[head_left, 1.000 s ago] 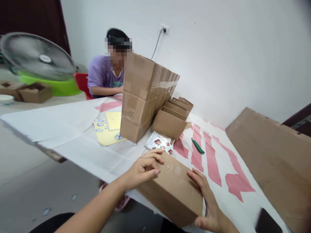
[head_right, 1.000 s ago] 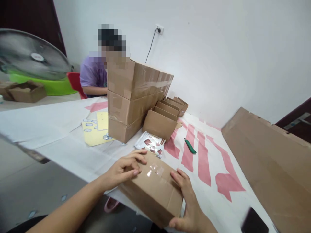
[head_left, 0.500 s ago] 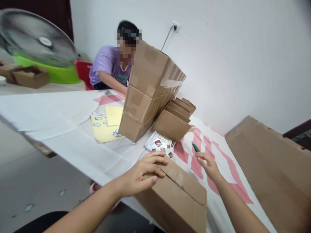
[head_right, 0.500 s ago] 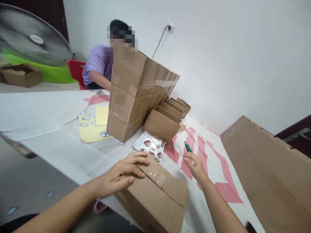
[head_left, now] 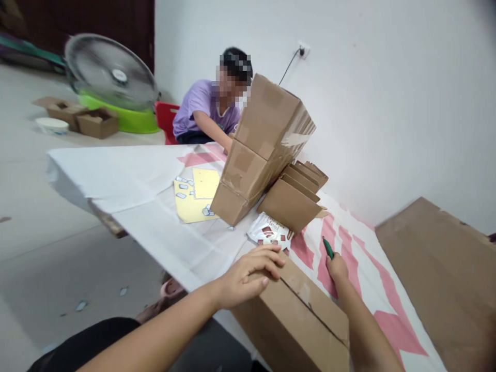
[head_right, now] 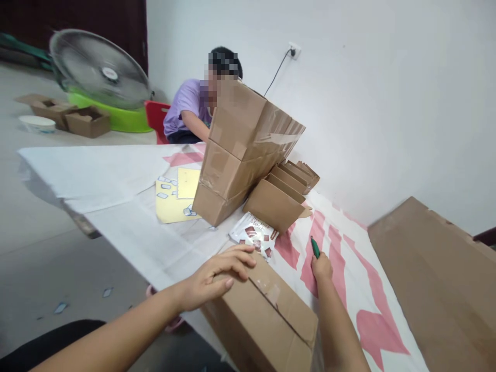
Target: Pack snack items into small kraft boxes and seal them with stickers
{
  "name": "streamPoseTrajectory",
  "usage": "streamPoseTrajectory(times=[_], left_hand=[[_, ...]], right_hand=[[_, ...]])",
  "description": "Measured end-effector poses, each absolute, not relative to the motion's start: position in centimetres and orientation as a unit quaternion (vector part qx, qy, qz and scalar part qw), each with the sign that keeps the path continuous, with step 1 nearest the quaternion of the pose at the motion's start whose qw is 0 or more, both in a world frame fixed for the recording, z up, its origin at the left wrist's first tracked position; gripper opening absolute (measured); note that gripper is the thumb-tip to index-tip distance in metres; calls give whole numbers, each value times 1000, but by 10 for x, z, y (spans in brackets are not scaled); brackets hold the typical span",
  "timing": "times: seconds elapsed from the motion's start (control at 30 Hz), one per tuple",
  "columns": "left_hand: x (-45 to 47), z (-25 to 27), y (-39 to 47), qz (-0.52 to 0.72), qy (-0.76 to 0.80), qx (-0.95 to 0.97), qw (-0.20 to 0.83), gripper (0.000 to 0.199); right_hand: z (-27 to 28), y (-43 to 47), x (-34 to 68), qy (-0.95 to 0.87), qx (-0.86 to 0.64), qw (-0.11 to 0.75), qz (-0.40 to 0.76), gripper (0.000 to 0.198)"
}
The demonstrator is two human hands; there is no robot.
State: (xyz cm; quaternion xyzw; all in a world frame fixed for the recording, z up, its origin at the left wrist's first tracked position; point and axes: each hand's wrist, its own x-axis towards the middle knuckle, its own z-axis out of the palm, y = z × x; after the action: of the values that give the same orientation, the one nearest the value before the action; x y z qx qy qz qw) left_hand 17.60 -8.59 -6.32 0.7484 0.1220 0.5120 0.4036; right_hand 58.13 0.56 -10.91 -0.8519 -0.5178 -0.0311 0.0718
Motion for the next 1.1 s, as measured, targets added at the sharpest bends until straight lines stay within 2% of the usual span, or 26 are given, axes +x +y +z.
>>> streamPoseTrajectory(times=[0.17, 0.47, 0.63, 0.7, 0.87, 1.1], left_hand=[[177, -69, -87, 511, 145, 717, 452, 47], [180, -77, -84, 518, 125, 719, 446, 49], [184, -73, -93, 537, 135, 709, 437, 54], [185, -72, -97, 539, 151, 706, 434, 57], [188, -74, -100, 541, 166, 712, 416, 62], [187, -74, -99, 538, 170, 716, 411, 62]], right_hand=[[-115, -16, 576, -551, -829, 91, -39, 36], [-104, -95, 579, -617, -766, 179, 9, 39], [-49, -127, 544, -636, -689, 334, 97, 39], [-20, -140, 519, -649, -654, 370, 121, 37], [25, -168, 463, -715, -596, 356, 81, 33], [33, -169, 420, -812, -507, 288, -25, 24]])
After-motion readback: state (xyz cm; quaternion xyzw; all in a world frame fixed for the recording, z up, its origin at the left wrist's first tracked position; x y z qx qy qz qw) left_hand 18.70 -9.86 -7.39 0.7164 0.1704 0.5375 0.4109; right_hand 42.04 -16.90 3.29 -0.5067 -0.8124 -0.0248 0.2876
